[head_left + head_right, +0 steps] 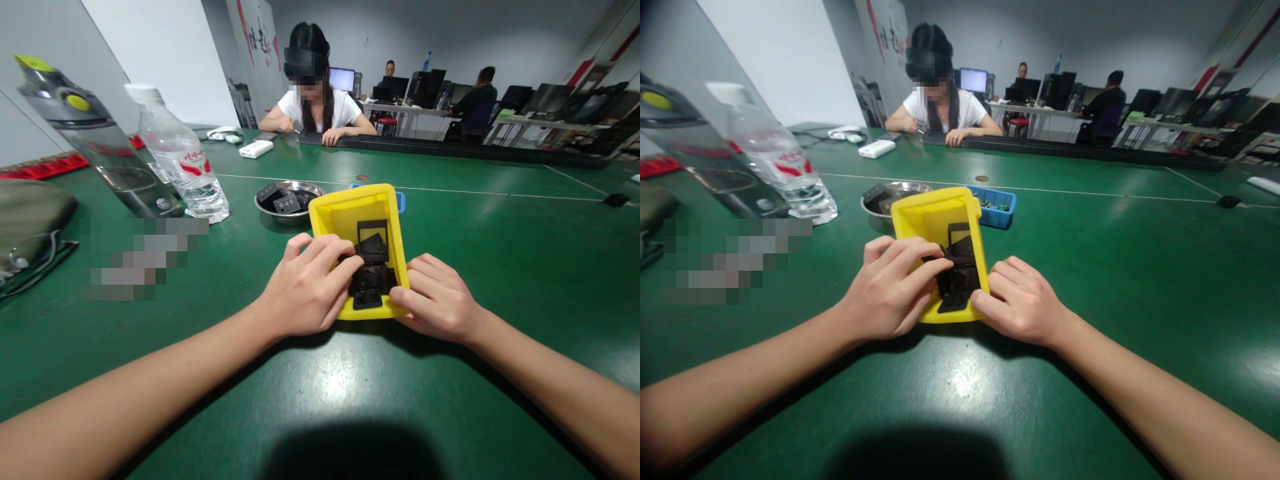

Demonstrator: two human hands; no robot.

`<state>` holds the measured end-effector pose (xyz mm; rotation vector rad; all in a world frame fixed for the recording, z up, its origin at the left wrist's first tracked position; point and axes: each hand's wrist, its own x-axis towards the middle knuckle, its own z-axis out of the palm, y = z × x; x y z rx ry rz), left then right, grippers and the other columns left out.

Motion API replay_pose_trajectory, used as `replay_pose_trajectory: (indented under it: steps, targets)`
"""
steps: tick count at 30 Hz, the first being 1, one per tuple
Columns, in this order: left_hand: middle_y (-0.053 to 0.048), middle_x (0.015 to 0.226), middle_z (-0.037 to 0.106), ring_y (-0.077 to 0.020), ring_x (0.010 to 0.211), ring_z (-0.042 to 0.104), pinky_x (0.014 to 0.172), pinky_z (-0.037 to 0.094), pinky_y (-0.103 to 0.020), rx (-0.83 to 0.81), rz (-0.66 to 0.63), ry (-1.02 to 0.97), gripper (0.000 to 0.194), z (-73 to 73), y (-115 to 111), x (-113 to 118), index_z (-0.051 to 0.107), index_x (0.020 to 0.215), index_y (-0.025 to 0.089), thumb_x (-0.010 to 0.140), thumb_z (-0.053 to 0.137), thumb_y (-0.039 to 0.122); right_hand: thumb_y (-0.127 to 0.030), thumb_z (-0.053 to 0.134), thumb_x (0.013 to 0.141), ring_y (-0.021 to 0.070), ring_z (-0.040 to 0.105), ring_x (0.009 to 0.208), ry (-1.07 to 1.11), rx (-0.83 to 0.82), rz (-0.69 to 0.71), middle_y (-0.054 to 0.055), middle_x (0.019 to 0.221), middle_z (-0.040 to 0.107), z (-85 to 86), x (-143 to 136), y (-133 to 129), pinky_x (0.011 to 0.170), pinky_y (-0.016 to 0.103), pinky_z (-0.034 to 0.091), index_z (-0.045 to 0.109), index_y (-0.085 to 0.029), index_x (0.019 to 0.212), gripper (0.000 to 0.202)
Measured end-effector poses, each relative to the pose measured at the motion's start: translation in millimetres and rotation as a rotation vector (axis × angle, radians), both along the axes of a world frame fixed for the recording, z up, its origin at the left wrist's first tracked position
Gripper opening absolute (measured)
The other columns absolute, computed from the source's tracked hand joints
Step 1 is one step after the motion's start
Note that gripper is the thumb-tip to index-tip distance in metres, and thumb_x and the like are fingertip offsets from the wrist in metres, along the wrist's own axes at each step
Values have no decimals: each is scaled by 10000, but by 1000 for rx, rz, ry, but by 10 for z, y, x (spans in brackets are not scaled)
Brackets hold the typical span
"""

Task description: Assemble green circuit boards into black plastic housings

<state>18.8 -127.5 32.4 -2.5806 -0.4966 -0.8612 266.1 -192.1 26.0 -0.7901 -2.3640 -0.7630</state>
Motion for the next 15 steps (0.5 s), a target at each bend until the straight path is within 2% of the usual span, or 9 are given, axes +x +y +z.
replay_pose_trajectory:
  steps: [5,10,15]
  targets:
    - [-159,1256,696,-315,1097,648,867,379,-454,-22,100,18,246,7,-43,51,686,1095,147,995,517,295,-167,515,1016,192,397,651,-15,12,36,22,612,479,3,-37,10,621,341,333,668,-194,712,342]
    - [-112,1159,719,-275,983,654,814,371,-437,-56,129,33,193,-2,-73,76,684,1038,158,994,529,263,-158,508,1022,188,382,650,-18,8,45,24,617,473,5,-62,16,618,340,320,679,-180,712,355]
    - [-67,1073,739,-254,908,632,753,347,-417,3,130,-2,139,-3,-91,83,697,990,181,988,563,217,-135,524,1017,185,380,649,-4,29,62,20,612,470,19,-77,10,618,338,315,691,-178,725,339]
